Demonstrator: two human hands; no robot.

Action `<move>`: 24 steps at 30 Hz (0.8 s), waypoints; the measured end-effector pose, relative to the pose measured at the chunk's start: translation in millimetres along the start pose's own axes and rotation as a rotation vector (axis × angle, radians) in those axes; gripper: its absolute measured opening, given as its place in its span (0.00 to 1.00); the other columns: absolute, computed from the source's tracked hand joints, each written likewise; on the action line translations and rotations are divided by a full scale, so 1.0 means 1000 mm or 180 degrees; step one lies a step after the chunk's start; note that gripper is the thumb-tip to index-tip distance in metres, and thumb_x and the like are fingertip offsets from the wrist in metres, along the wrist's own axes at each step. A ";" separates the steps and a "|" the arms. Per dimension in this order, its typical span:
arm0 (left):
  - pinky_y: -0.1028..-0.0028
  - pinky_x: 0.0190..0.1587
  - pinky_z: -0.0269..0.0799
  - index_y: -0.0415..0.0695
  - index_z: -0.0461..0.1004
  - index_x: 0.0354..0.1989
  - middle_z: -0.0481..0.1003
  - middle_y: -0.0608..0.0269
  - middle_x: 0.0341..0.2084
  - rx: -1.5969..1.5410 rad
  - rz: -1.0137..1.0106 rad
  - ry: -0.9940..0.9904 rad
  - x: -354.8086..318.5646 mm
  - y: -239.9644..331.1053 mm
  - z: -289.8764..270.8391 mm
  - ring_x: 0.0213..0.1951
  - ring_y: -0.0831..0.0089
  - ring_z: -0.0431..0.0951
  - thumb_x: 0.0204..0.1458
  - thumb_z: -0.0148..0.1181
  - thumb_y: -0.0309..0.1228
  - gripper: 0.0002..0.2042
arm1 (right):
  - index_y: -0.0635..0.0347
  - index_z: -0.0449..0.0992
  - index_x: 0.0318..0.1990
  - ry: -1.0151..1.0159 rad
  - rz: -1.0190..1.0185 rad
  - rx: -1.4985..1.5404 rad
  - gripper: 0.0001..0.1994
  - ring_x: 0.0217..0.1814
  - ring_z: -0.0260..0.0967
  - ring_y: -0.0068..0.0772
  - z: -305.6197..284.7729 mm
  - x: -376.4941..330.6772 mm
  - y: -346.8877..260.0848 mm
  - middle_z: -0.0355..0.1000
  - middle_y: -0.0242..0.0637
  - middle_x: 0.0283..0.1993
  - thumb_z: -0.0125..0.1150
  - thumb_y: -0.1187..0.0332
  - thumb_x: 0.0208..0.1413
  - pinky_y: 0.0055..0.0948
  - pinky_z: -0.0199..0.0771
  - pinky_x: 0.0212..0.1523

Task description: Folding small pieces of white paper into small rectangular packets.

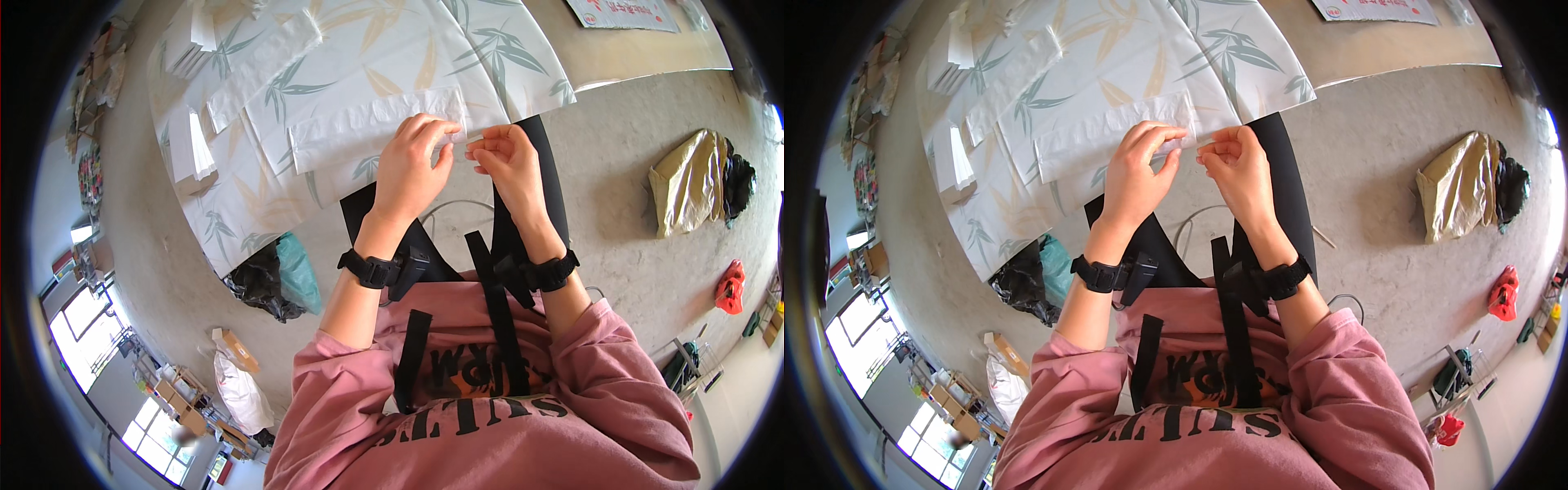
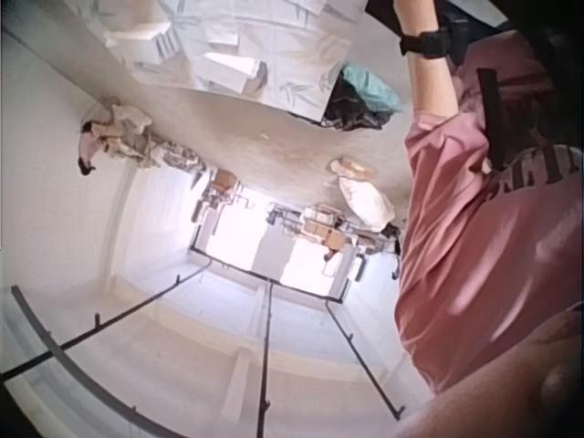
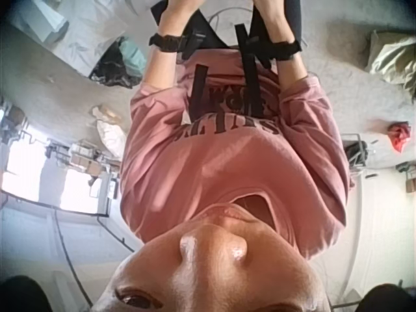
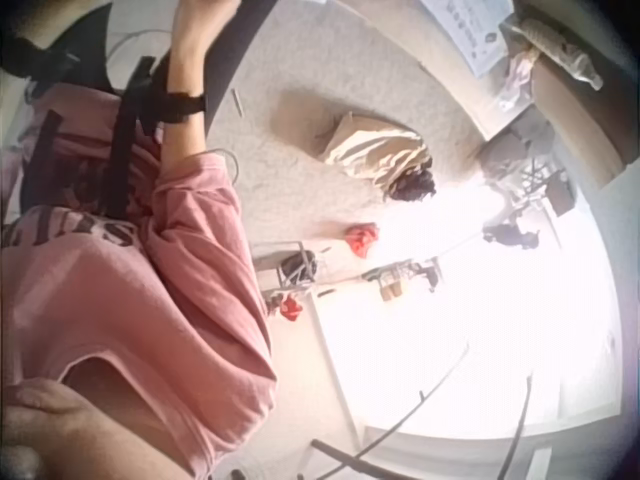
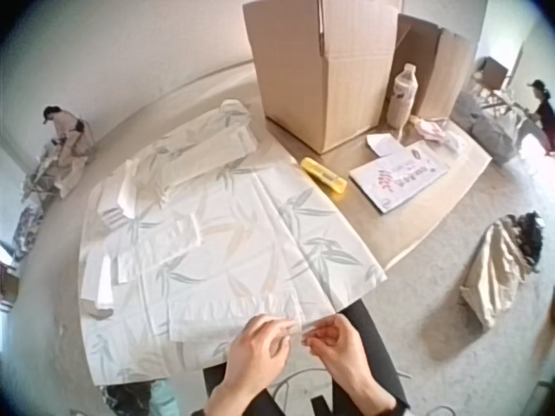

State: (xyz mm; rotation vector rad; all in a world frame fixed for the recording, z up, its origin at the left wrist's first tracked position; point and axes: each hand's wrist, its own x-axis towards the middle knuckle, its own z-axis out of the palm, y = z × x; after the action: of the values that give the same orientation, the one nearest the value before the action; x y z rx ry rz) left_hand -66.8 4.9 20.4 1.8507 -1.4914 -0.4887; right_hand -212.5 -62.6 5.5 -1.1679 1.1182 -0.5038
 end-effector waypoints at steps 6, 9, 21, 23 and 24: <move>0.72 0.42 0.73 0.44 0.76 0.39 0.72 0.62 0.37 -0.0228 -0.0160 -0.0108 0.003 -0.010 0.005 0.40 0.67 0.75 0.44 0.61 0.19 0.13 | 0.65 0.72 0.40 -0.0041 0.0418 0.0454 0.07 0.36 0.75 0.24 0.002 -0.007 0.005 0.75 0.35 0.35 0.57 0.74 0.54 0.20 0.72 0.33; 0.72 0.42 0.73 0.45 0.77 0.39 0.72 0.63 0.37 -0.0164 -0.0201 -0.0159 0.004 -0.008 0.006 0.40 0.69 0.75 0.42 0.62 0.19 0.14 | 0.65 0.74 0.39 0.0023 0.0312 0.0439 0.07 0.34 0.75 0.23 0.004 -0.007 0.006 0.75 0.34 0.34 0.58 0.73 0.54 0.20 0.71 0.32; 0.68 0.47 0.71 0.45 0.77 0.36 0.72 0.63 0.36 -0.0492 -0.0394 -0.0269 0.007 -0.007 0.003 0.44 0.64 0.73 0.40 0.64 0.21 0.12 | 0.67 0.75 0.37 -0.0028 0.0404 0.0431 0.07 0.31 0.74 0.22 0.010 -0.002 0.008 0.75 0.34 0.31 0.59 0.71 0.54 0.19 0.71 0.29; 0.68 0.47 0.71 0.45 0.77 0.36 0.72 0.63 0.36 -0.0483 -0.0361 -0.0268 0.007 -0.007 0.003 0.44 0.64 0.73 0.40 0.63 0.21 0.12 | 0.66 0.75 0.36 -0.0028 0.0436 0.0491 0.07 0.31 0.74 0.22 0.010 -0.002 0.007 0.75 0.34 0.31 0.59 0.71 0.54 0.19 0.71 0.29; 0.68 0.47 0.71 0.45 0.78 0.35 0.72 0.63 0.36 -0.0466 -0.0334 -0.0274 0.007 -0.007 0.003 0.44 0.64 0.73 0.40 0.63 0.21 0.11 | 0.66 0.75 0.36 -0.0031 0.0475 0.0558 0.07 0.31 0.73 0.22 0.010 -0.002 0.006 0.75 0.33 0.31 0.58 0.71 0.54 0.19 0.71 0.29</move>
State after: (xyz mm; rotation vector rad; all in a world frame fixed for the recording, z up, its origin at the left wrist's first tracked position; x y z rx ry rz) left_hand -62.0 -2.4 14.5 1.8184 -1.3798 -0.7167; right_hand -205.7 -53.8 0.3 -0.9265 1.1200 -0.4702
